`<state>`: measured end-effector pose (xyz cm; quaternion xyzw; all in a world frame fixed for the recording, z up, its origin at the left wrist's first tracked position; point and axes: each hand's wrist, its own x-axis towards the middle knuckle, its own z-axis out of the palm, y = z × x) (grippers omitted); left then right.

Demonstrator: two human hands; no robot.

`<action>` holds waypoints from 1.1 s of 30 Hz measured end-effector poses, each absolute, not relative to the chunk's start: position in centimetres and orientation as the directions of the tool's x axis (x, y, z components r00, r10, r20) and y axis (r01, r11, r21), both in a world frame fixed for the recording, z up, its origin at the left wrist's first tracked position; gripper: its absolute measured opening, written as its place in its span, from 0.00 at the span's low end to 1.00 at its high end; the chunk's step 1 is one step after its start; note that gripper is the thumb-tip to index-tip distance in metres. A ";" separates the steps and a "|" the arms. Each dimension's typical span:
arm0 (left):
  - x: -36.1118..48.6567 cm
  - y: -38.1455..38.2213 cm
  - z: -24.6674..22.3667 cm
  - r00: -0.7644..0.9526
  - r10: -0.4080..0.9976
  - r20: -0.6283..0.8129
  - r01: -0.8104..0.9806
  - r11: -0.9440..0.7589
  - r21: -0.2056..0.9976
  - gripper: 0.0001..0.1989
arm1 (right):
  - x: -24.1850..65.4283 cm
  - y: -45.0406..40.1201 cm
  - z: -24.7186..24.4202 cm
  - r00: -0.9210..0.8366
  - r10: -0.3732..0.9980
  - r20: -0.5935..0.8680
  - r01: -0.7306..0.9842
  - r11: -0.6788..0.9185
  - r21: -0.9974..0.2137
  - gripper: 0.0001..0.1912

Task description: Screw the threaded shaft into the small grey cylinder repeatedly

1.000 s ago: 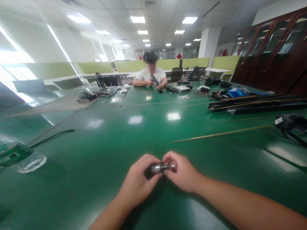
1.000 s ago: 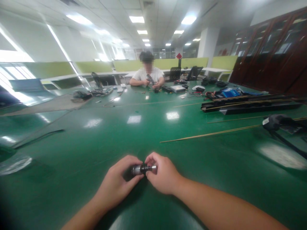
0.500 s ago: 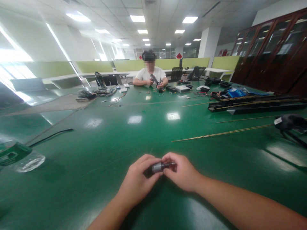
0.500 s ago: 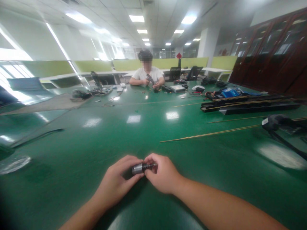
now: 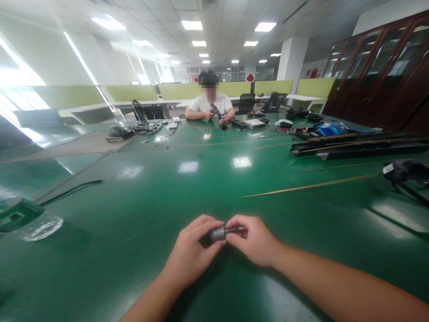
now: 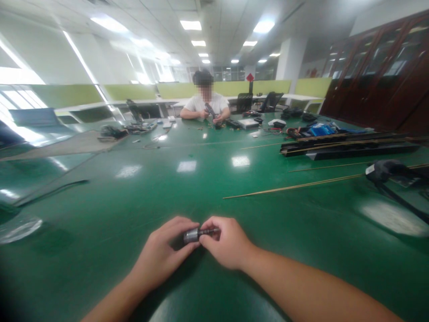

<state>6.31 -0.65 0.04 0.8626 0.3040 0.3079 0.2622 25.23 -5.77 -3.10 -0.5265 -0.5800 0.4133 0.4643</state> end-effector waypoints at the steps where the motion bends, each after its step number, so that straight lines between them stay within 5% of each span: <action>1: 6.3 -0.6 0.0 0.626 0.686 0.371 0.363 -0.677 0.640 0.09 | 25.2 -5.8 -3.0 -0.016 0.995 0.102 0.229 0.103 -0.968 0.07; 33: 5.6 0.1 0.0 0.612 0.698 0.371 0.423 -0.686 0.593 0.10 | 25.4 -5.5 -3.2 -0.008 0.996 0.083 0.212 0.083 -0.974 0.05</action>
